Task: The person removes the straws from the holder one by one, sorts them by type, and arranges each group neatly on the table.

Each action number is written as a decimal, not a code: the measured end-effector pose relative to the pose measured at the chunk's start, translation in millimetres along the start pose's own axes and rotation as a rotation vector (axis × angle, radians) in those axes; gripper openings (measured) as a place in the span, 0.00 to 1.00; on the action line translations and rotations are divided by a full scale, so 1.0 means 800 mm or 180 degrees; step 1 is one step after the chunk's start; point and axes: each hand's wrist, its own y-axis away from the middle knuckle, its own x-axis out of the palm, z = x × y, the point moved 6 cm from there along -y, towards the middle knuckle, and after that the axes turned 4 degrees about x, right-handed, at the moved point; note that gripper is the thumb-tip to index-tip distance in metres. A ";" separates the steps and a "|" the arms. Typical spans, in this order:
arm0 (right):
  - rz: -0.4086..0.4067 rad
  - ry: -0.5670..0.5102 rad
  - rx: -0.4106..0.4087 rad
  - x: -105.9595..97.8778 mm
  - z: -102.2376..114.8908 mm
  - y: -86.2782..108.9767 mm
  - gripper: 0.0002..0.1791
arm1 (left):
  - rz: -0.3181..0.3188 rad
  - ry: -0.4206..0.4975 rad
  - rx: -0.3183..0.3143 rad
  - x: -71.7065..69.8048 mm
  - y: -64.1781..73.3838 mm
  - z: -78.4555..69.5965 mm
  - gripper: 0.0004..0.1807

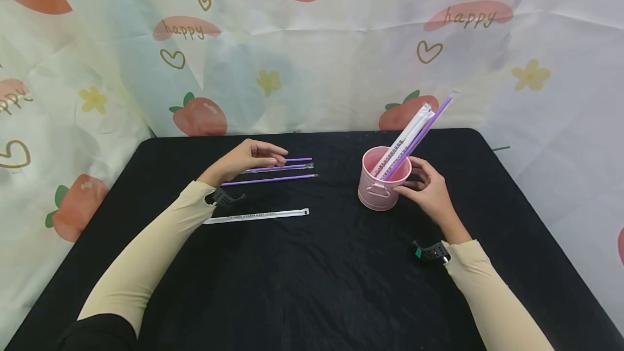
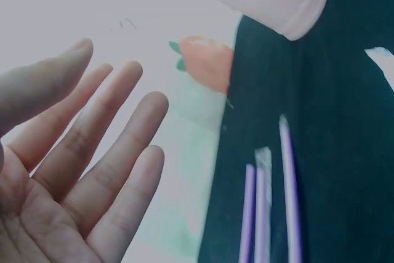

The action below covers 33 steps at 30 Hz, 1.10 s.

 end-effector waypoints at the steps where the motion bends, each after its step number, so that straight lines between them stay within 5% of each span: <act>1: 0.0001 0.0003 0.0001 0.000 0.000 0.000 0.37 | -0.0018 0.0013 0.0020 0.001 -0.004 -0.004 0.20; 16: 0.0000 -0.0062 -0.0011 0.001 0.000 0.000 0.37 | -0.0017 0.0182 0.0364 0.050 -0.081 -0.057 0.18; 33: 0.0016 -0.0043 -0.0056 0.000 0.000 -0.001 0.37 | 0.0107 0.0209 0.0535 0.101 -0.148 -0.086 0.19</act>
